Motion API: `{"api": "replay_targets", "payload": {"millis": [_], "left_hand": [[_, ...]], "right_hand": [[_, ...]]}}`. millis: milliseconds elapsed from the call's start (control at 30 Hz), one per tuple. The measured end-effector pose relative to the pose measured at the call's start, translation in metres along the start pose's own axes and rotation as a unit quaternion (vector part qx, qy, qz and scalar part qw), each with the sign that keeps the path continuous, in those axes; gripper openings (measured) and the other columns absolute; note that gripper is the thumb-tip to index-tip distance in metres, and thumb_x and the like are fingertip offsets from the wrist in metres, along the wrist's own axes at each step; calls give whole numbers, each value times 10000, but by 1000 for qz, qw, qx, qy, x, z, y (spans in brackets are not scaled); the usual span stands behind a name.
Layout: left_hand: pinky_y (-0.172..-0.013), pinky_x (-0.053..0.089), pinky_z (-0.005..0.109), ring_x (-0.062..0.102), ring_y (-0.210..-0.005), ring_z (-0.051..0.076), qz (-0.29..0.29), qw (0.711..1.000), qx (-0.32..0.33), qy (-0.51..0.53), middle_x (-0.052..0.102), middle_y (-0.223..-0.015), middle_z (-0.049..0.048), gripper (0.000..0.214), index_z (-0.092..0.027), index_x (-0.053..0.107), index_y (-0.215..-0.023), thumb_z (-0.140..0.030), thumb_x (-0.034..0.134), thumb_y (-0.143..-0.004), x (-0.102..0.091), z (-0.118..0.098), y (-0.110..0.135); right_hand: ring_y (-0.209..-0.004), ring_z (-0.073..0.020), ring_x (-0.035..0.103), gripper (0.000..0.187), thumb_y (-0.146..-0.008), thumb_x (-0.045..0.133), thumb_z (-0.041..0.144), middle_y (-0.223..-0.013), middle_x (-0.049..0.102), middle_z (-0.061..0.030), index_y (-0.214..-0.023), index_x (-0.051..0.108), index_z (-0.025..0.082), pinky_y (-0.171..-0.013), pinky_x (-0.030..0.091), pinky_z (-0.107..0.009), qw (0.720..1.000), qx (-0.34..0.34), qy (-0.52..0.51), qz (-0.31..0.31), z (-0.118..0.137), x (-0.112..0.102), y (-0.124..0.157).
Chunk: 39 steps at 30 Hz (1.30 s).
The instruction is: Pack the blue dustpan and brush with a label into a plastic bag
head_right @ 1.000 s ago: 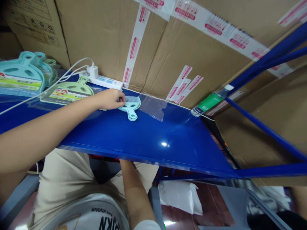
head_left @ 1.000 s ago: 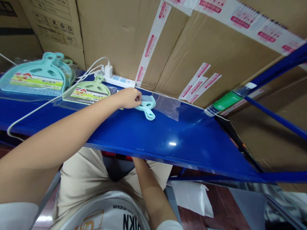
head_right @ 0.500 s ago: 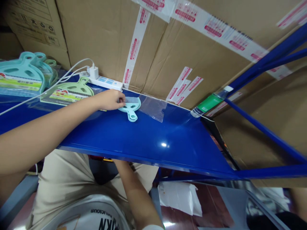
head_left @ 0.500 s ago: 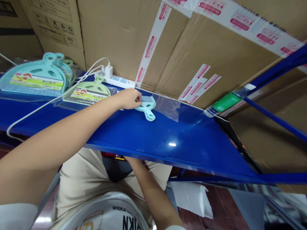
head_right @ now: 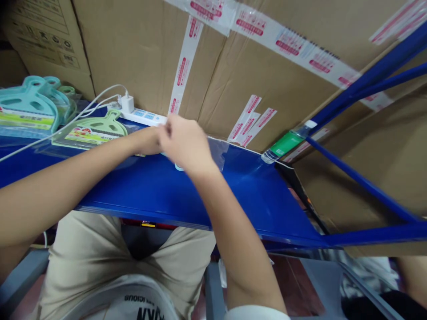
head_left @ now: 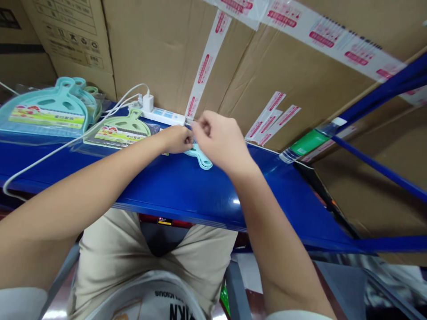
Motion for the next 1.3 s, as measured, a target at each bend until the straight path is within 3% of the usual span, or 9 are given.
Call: {"api": "replay_targets", "payload": {"millis": [67, 167, 267, 500, 733, 867, 1067, 1167, 1300], "left_hand": [[-829, 519, 323, 742, -893, 227, 17, 999, -9, -26, 839, -1003, 86, 245, -185, 826, -1028, -234, 634, -883, 2, -1, 1], [-804, 510, 309, 750, -897, 222, 35, 997, -10, -64, 843, -1028, 86, 257, -184, 813, -1052, -266, 615, -911, 3, -5, 3], [-810, 518, 309, 759, -922, 231, 22, 997, -11, -74, 846, -1051, 86, 270, -197, 809, -1066, -287, 612, -904, 1, -7, 3], [-838, 536, 328, 769, -959, 259, 16, 997, -22, -70, 846, -1086, 126, 303, -180, 801, -1104, -286, 597, -908, 3, -5, 4], [-943, 546, 367, 746, -1073, 286, -18, 999, -13, -45, 802, -1159, 135, 325, -160, 764, -1165, -283, 589, -921, -3, -8, 2], [-1135, 469, 460, 649, -1284, 321, -156, 988, 11, 0, 730, -1291, 136, 328, -189, 715, -1244, -244, 571, -954, -32, -21, 10], [-1275, 328, 521, 383, -1543, 326, -320, 940, -103, 57, 623, -1463, 76, 389, -284, 545, -1416, -368, 606, -1042, -85, 3, 36], [-1213, 418, 529, 534, -1433, 305, -301, 917, -171, 198, 688, -1361, 70, 438, -234, 506, -1435, -440, 603, -1061, -84, 34, 31], [-929, 614, 518, 775, -1071, 320, -176, 882, -187, 396, 786, -1038, 122, 414, -187, 689, -1243, -518, 505, -1075, -45, 52, 7]], "right_hand": [[-922, -261, 727, 301, -1073, 582, 333, -906, 768, -131, -894, 749, 160, -838, 522, -350, 989, 127, 77, 12, -50, 9, -15], [-703, -234, 712, 486, -1075, 608, 441, -652, 695, -108, -674, 685, 177, -691, 533, -317, 960, 229, 50, 156, -91, 51, -8], [-487, -181, 621, 512, -1071, 637, 451, -503, 613, -63, -630, 625, 192, -506, 494, -275, 934, 272, -83, 215, -95, 77, 5], [-429, -121, 589, 372, -1096, 622, 291, -522, 633, -30, -744, 629, 170, -411, 479, -189, 861, 376, -287, 187, -97, 90, 14], [-444, -83, 590, 382, -1116, 583, 196, -600, 677, -26, -739, 616, 148, -426, 478, -166, 839, 368, -366, 165, -97, 93, 9], [-427, -59, 536, 383, -1127, 550, 160, -591, 635, 17, -745, 539, 185, -414, 430, -147, 861, 332, -375, 90, -97, 69, -1], [-441, -48, 467, 350, -1096, 586, 153, -612, 602, 64, -782, 450, 228, -412, 321, -141, 892, 248, -376, -35, -120, 31, -14], [-470, -52, 467, 319, -1035, 690, 205, -650, 632, 48, -779, 502, 221, -436, 329, -158, 904, 208, -373, -27, -133, 25, -17], [-481, -53, 437, 240, -974, 768, 238, -645, 634, 44, -809, 597, 202, -443, 319, -168, 906, 206, -371, 3, -140, 25, -15]]}}
Point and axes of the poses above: each hand's wrist, its own y-axis away from the middle knuckle, its own x-axis out of the palm, z = x × y, the point moved 9 cm from there along -y, towards the middle knuckle
